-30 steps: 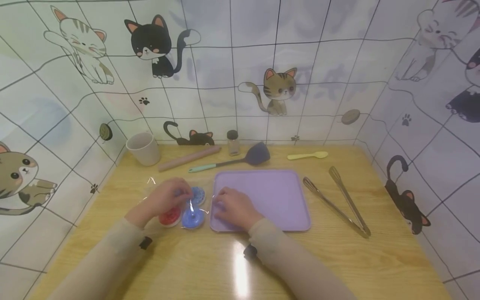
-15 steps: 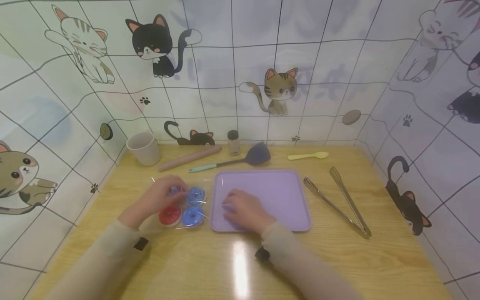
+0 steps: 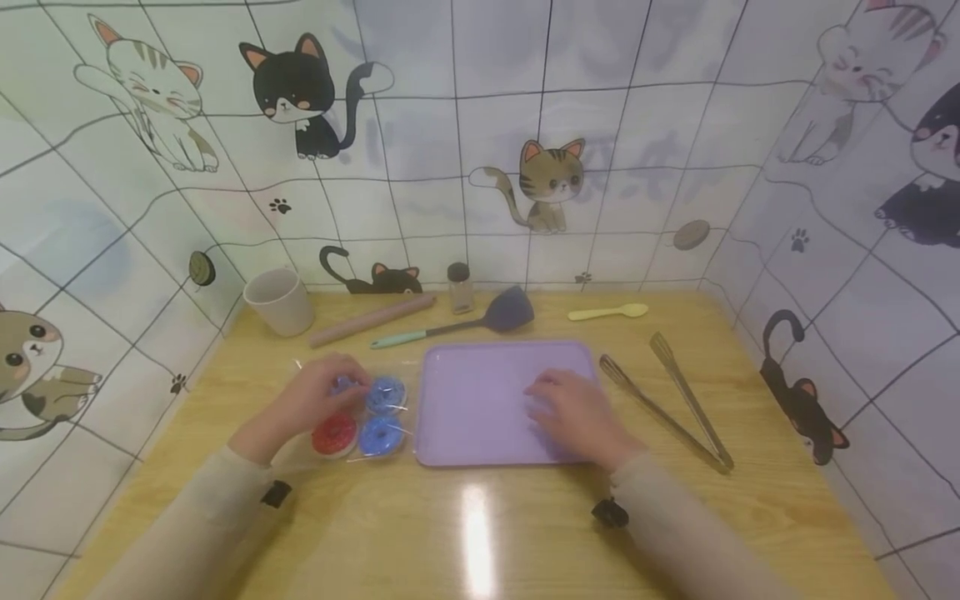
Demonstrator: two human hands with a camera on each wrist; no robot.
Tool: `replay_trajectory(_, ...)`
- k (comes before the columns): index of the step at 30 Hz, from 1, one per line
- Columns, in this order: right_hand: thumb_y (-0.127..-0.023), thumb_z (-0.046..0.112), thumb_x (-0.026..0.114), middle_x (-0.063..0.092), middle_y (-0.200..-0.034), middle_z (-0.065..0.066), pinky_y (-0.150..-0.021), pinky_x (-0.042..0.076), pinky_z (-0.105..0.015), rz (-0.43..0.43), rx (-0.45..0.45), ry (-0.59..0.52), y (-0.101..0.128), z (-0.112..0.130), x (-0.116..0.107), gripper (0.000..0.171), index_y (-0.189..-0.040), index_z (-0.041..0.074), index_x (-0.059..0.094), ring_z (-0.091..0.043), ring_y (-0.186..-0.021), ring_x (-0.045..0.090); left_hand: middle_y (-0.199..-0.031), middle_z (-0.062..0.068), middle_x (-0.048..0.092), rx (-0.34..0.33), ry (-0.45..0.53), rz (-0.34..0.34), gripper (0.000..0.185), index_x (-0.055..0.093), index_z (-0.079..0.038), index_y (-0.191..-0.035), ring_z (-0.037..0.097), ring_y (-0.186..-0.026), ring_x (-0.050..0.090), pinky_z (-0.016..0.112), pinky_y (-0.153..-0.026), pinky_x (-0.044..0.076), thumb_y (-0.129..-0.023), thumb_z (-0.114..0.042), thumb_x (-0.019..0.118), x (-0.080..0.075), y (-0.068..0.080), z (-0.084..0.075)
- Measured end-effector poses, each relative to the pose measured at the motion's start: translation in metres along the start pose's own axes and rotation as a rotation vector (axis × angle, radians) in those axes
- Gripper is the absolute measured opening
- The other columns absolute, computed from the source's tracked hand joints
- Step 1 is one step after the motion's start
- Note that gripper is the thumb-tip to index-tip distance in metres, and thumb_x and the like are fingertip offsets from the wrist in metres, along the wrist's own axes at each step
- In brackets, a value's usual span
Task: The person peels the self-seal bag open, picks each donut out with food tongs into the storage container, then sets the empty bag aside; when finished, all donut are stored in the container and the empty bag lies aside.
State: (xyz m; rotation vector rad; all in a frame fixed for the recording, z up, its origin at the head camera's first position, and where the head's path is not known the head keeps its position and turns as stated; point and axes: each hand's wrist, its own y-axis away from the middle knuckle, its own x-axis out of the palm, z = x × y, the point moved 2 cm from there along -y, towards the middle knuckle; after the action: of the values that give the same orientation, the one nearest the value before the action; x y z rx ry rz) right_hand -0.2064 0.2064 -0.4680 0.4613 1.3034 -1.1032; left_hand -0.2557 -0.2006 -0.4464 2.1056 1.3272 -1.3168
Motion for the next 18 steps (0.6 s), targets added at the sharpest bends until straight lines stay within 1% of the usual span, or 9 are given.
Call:
replay_trajectory(2, -0.088, 0.021, 0.083, 0.071, -0.119, -0.011, -0.092, 0.056, -0.052, -0.033, 0.018, 0.013, 0.01, -0.011, -0.005, 0.031, -0.115, 0.009, 0.076, -0.033, -0.108, 0.068, -0.099, -0.006, 0.07, -0.001, 0.007, -0.004, 0.005, 0.077, -0.016, -0.098, 0.025, -0.098, 0.065, 0.038, -0.084, 0.052, -0.096, -0.02, 0.075, -0.001, 0.001, -0.001)
replay_trajectory(5, -0.088, 0.021, 0.083, 0.071, -0.121, -0.011, -0.092, 0.054, -0.056, -0.053, 0.071, 0.033, 0.023, -0.026, -0.017, 0.033, -0.118, 0.011, 0.075, -0.035, -0.11, 0.068, -0.099, -0.006, 0.07, -0.002, 0.014, -0.007, 0.006, 0.077, -0.016, -0.098, 0.026, -0.098, 0.065, 0.037, -0.082, 0.052, -0.096, -0.021, 0.075, -0.002, 0.003, -0.002)
replay_trajectory(9, -0.089, 0.022, 0.081, 0.069, -0.128, -0.015, -0.1, 0.041, -0.07, -0.035, 0.167, 0.054, 0.038, -0.046, -0.037, 0.039, -0.126, 0.014, 0.072, -0.042, -0.12, 0.062, -0.099, -0.006, 0.071, -0.004, 0.011, -0.003, 0.005, 0.077, -0.016, -0.098, 0.028, -0.099, 0.065, 0.037, -0.083, 0.052, -0.096, -0.021, 0.075, -0.002, 0.003, -0.003)
replay_trajectory(12, -0.09, 0.024, 0.08, 0.067, -0.132, -0.017, -0.098, 0.036, -0.075, -0.027, 0.226, 0.074, 0.05, -0.062, -0.052, 0.042, -0.13, 0.015, 0.07, -0.045, -0.124, 0.058, -0.099, -0.006, 0.071, -0.009, 0.01, 0.0, 0.005, 0.076, -0.015, -0.098, 0.028, -0.098, 0.065, 0.038, -0.083, 0.053, -0.096, -0.02, 0.075, -0.002, 0.003, -0.004)
replay_trajectory(15, -0.09, 0.027, 0.08, 0.066, -0.133, -0.02, -0.097, 0.038, -0.073, -0.027, 0.261, 0.093, 0.062, -0.079, -0.063, 0.047, -0.133, 0.013, 0.067, -0.048, -0.124, 0.057, -0.098, -0.006, 0.07, -0.01, 0.009, -0.001, 0.005, 0.076, -0.015, -0.097, 0.028, -0.097, 0.064, 0.04, -0.083, 0.054, -0.096, -0.019, 0.075, -0.002, 0.003, -0.005)
replay_trajectory(18, -0.089, 0.031, 0.081, 0.063, -0.134, -0.024, -0.095, 0.042, -0.071, -0.048, 0.279, 0.108, 0.073, -0.096, -0.069, 0.052, -0.133, 0.008, 0.065, -0.051, -0.121, 0.057, -0.098, -0.006, 0.07, -0.006, 0.005, -0.008, 0.005, 0.076, -0.014, -0.097, 0.026, -0.095, 0.064, 0.041, -0.082, 0.054, -0.096, -0.019, 0.075, -0.001, 0.003, -0.005)
